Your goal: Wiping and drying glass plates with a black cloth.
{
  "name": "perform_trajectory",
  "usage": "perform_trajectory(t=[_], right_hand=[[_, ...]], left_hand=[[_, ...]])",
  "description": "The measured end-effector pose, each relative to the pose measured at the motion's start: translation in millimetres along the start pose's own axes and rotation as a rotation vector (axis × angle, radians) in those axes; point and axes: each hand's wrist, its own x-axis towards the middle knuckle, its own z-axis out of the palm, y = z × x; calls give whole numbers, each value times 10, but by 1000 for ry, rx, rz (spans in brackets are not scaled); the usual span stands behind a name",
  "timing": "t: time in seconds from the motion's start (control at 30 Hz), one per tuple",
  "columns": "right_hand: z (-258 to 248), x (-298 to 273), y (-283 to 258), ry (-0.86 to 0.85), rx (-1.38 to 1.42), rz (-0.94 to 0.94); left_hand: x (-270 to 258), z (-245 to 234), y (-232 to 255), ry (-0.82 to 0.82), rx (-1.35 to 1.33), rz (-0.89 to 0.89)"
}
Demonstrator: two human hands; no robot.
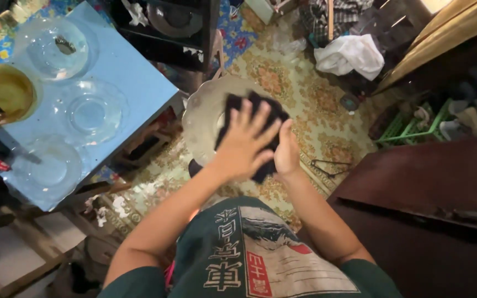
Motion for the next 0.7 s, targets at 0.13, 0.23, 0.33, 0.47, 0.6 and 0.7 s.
perform_trajectory(t=[0.13, 0.23, 0.33, 0.47, 0.6, 0.7], right_hand=[[-8, 98, -62, 97, 22, -50], [281, -67, -494, -240, 239, -8], [180, -48, -334, -311, 293, -34], [-152, 80, 38, -25, 42, -156], [-139, -123, -115, -37, 254, -102], [-67, -495, -409, -226, 279, -84]], left_hand=[[38, -33, -267, -76, -65, 139], [136, -147, -440, 33, 122, 49], [184, -150, -320, 165, 206, -110], [57, 30, 6, 65, 31, 49], [84, -125, 57, -15, 64, 137], [60, -280, 201, 136, 202, -39]])
